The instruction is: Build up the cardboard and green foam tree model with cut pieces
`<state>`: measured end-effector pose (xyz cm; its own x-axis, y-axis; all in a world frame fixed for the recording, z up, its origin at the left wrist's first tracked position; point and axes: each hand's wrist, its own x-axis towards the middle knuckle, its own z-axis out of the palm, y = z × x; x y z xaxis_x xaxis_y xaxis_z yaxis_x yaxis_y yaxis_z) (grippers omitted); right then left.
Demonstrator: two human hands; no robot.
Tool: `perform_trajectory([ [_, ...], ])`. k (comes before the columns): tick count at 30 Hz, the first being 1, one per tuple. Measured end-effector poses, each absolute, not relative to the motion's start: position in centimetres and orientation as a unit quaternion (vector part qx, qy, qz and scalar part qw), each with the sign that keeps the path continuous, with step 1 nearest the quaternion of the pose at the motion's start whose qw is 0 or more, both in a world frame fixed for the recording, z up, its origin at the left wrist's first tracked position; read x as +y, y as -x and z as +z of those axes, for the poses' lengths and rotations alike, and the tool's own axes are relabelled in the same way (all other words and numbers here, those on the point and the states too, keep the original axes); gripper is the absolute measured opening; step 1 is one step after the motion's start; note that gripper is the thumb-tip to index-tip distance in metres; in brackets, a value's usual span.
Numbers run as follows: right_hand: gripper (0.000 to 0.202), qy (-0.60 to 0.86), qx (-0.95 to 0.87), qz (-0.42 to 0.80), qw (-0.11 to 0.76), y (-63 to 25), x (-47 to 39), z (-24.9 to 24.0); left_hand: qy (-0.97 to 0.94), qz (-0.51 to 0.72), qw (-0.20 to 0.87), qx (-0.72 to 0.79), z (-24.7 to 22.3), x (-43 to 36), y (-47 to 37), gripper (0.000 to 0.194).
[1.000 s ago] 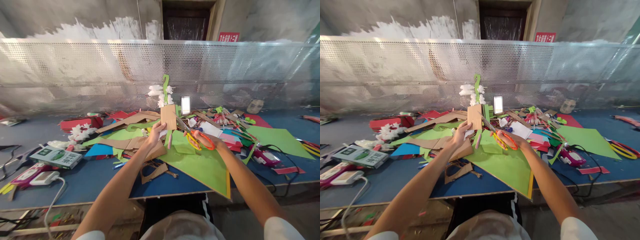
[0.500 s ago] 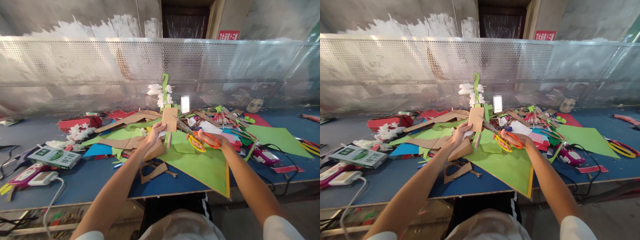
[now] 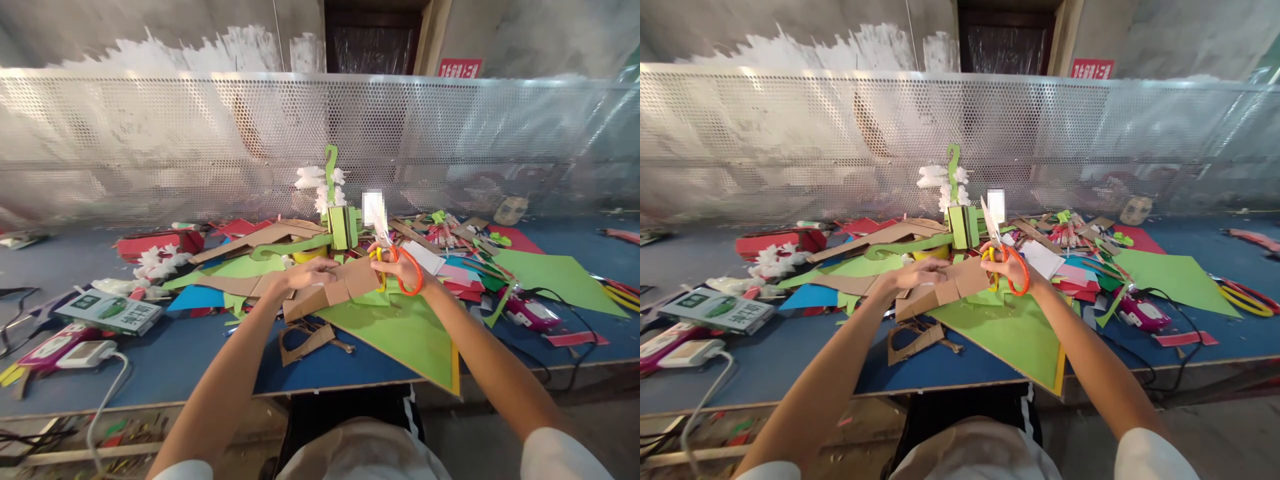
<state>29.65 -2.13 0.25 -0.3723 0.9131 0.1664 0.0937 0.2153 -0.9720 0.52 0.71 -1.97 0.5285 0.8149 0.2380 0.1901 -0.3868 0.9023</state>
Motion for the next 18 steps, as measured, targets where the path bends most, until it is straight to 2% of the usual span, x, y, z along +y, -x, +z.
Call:
perform_trajectory([
  [2, 0.045, 0.36, -0.659, 0.526, 0.399, -28.9, -2.0, -0.3, -0.762, 0.317, 0.468, 0.316, -1.3, 0.9, -0.8, 0.022],
  [4, 0.048, 0.358, -0.641, 0.52, 0.436, -28.4, -2.0, -0.6, -0.706, 0.394, 0.501, 0.31, -0.9, 0.9, -1.1, 0.03],
  [7, 0.052, 0.373, -0.559, 0.5, 0.547, -27.6, -1.8, -0.7, -0.598, 0.514, 0.547, 0.281, -0.9, 0.6, -2.1, 0.05],
  [9, 0.055, 0.377, -0.498, 0.495, 0.604, -27.1, -1.7, -0.9, -0.618, 0.477, 0.562, 0.272, -1.3, 0.0, -3.2, 0.054],
  [11, 0.057, 0.377, -0.475, 0.485, 0.63, -26.5, -1.6, -1.3, -0.664, 0.417, 0.553, 0.281, -1.8, -0.6, -4.5, 0.05],
  [15, 0.06, 0.378, -0.508, 0.461, 0.622, -25.8, -1.5, -1.7, -0.666, 0.44, 0.507, 0.326, -2.7, -0.8, -6.6, 0.054],
  [18, 0.063, 0.381, -0.565, 0.456, 0.573, -26.5, -1.4, -1.4, -0.615, 0.519, 0.47, 0.362, -3.1, 0.2, -6.3, 0.055],
])
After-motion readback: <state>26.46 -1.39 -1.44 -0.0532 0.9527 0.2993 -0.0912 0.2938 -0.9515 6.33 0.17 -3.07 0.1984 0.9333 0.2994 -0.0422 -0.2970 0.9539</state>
